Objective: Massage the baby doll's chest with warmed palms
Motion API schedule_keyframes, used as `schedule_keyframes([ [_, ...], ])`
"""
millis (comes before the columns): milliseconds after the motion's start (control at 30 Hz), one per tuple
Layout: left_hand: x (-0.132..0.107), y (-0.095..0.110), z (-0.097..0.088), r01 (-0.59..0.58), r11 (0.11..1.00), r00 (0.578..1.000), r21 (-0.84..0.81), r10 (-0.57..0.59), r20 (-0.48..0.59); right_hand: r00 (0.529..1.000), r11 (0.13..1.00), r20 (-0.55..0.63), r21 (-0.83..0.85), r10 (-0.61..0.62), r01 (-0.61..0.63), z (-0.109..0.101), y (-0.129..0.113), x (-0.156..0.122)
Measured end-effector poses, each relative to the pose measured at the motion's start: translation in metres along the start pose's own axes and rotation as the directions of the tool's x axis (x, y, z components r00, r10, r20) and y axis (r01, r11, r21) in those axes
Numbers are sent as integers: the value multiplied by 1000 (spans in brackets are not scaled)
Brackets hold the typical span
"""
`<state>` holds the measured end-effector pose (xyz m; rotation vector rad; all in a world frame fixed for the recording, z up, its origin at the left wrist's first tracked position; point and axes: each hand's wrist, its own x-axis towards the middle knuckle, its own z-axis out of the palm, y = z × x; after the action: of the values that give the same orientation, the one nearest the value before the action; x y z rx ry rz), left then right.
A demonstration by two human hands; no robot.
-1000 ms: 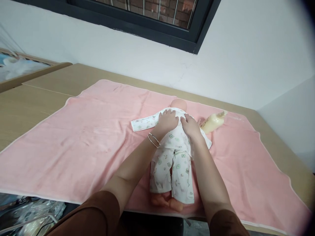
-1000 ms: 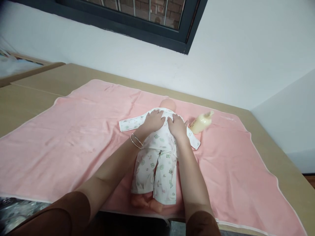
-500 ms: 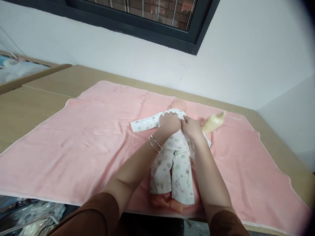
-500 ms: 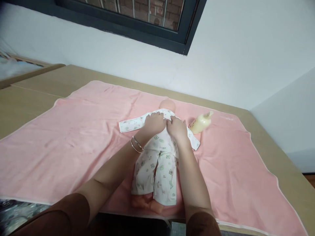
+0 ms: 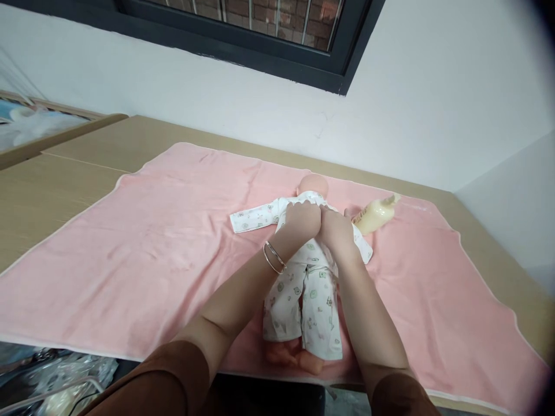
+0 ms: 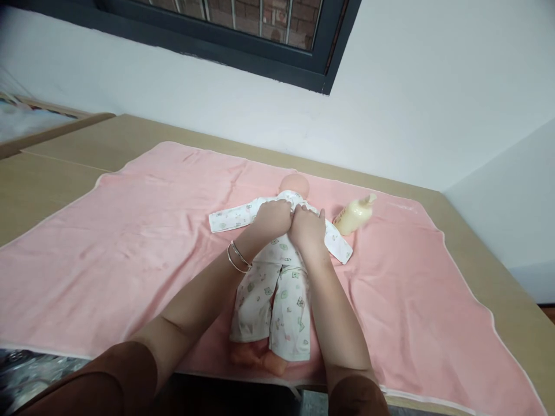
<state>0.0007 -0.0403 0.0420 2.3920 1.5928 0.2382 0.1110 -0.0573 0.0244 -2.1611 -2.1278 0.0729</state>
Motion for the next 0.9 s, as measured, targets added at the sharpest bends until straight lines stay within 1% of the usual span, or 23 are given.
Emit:
schedule_keyframes([
  [100, 9, -11, 6, 63, 995, 997, -83, -67, -44, 1000, 997, -6, 72, 19, -19, 4, 2, 5],
  [200, 23, -24, 25, 118, 982, 984, -145, -136, -116, 995, 978, -65, 196, 79, -65, 19, 9, 18],
  [300, 32, -31, 42, 125, 978, 967, -168, -158, -199, 982, 952, -124, 287, 146, -105, 35, 15, 28],
  [367, 34, -31, 47, 123, 977, 961, -177, -161, -225, 978, 942, -137, 319, 156, -105, 41, 17, 30],
  [733, 36, -29, 46, 147, 970, 959, -194, -188, -212, 977, 932, -139, 348, 161, -104, 43, 18, 32],
  [833, 33, -27, 43, 145, 974, 964, -174, -179, -197, 979, 936, -122, 332, 163, -114, 37, 14, 29],
  [900, 28, -24, 36, 139, 981, 971, -137, -162, -175, 982, 948, -102, 293, 162, -126, 30, 8, 23],
])
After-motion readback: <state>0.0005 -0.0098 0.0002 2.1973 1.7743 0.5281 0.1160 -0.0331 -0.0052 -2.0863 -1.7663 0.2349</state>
